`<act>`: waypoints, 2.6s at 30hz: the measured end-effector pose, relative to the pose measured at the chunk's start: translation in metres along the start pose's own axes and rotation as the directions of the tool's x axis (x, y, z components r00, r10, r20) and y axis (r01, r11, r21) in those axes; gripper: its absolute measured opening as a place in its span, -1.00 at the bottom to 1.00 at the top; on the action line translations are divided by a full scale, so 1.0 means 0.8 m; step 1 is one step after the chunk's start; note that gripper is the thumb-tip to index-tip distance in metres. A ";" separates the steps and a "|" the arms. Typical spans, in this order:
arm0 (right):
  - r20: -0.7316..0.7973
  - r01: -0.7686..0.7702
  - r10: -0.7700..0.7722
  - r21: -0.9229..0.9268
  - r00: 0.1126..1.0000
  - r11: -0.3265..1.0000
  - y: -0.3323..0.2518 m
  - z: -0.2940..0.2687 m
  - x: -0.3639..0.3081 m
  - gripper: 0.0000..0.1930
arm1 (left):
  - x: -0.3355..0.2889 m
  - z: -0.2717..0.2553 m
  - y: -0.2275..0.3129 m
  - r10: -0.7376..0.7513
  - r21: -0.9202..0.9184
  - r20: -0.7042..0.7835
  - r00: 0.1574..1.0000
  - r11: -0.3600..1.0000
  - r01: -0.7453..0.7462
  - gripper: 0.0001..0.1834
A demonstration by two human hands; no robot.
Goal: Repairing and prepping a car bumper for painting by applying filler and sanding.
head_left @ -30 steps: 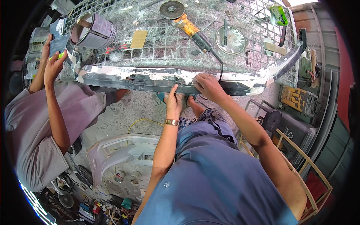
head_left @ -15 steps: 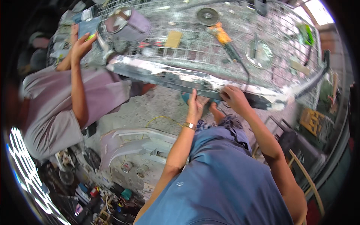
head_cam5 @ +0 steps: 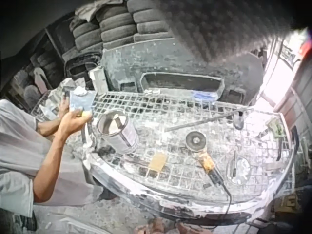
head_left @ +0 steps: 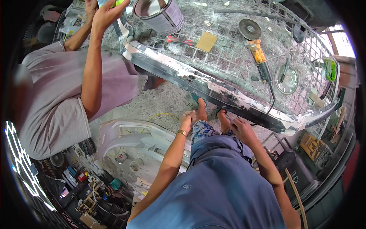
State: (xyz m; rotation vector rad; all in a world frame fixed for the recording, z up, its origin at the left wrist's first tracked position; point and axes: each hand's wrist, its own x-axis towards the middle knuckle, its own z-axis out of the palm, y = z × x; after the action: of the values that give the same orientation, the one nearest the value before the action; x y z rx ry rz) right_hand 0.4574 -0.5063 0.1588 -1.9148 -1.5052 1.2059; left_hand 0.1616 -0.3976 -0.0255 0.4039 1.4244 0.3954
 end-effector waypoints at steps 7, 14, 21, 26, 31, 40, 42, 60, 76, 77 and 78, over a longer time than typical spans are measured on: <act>0.119 -0.116 0.113 0.013 0.986 0.993 -0.010 0.034 0.024 -0.82 | 0.028 -0.012 0.032 -0.023 0.310 0.082 0.996 0.951 -0.004 -0.68; 0.199 -0.319 0.321 -0.043 0.926 0.947 0.010 0.061 0.021 -0.78 | 0.064 -0.027 0.054 -0.077 0.375 0.132 0.988 0.927 0.022 -0.75; 0.138 -0.526 0.534 -0.092 0.834 0.845 0.060 0.099 -0.017 -0.77 | 0.095 -0.055 0.082 -0.049 0.497 0.184 0.982 0.866 -0.050 -0.69; 0.116 -0.657 0.685 -0.207 0.720 0.725 0.104 0.151 -0.078 -0.76 | 0.106 -0.092 0.120 -0.079 0.522 0.218 0.973 0.852 -0.048 -0.68; 0.204 -0.719 0.767 -0.268 0.608 0.641 0.122 0.227 -0.129 -0.75 | 0.107 -0.082 0.168 -0.102 0.626 0.214 0.971 0.778 -0.056 -0.76; 0.390 -0.837 0.800 -0.117 0.457 0.535 0.095 0.276 -0.101 -0.58 | 0.108 -0.071 0.198 -0.062 0.684 0.246 0.967 0.718 -0.128 -0.82; 0.428 -0.775 0.753 -0.168 0.499 0.610 0.127 0.283 -0.105 -0.56 | 0.099 -0.056 0.198 -0.083 0.689 0.284 0.955 0.710 -0.144 -0.83; -0.090 -0.443 0.746 0.755 0.660 0.483 0.167 0.205 -0.015 -0.82 | 0.088 -0.063 0.179 0.053 0.851 0.277 0.960 0.450 -0.270 -0.54; -0.190 -0.289 0.605 0.743 0.773 0.604 0.154 0.227 -0.010 -0.86 | 0.084 -0.086 0.168 -0.122 0.770 0.282 0.952 0.620 -0.149 -0.74; -0.184 -0.298 0.593 0.727 0.784 0.619 0.159 0.226 -0.017 -0.87 | 0.085 -0.089 0.169 -0.142 0.775 0.302 0.943 0.612 -0.157 -0.74; -0.157 -0.334 0.633 0.740 0.758 0.584 0.170 0.232 -0.026 -0.88 | 0.090 -0.086 0.166 -0.145 0.793 0.295 0.945 0.588 -0.157 -0.75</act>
State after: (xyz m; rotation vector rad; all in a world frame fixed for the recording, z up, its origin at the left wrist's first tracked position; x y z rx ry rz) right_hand 0.3804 -0.6032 -0.0361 -1.9065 -0.1911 1.2196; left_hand 0.0983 -0.2447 -0.0292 1.1770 1.1903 -0.3710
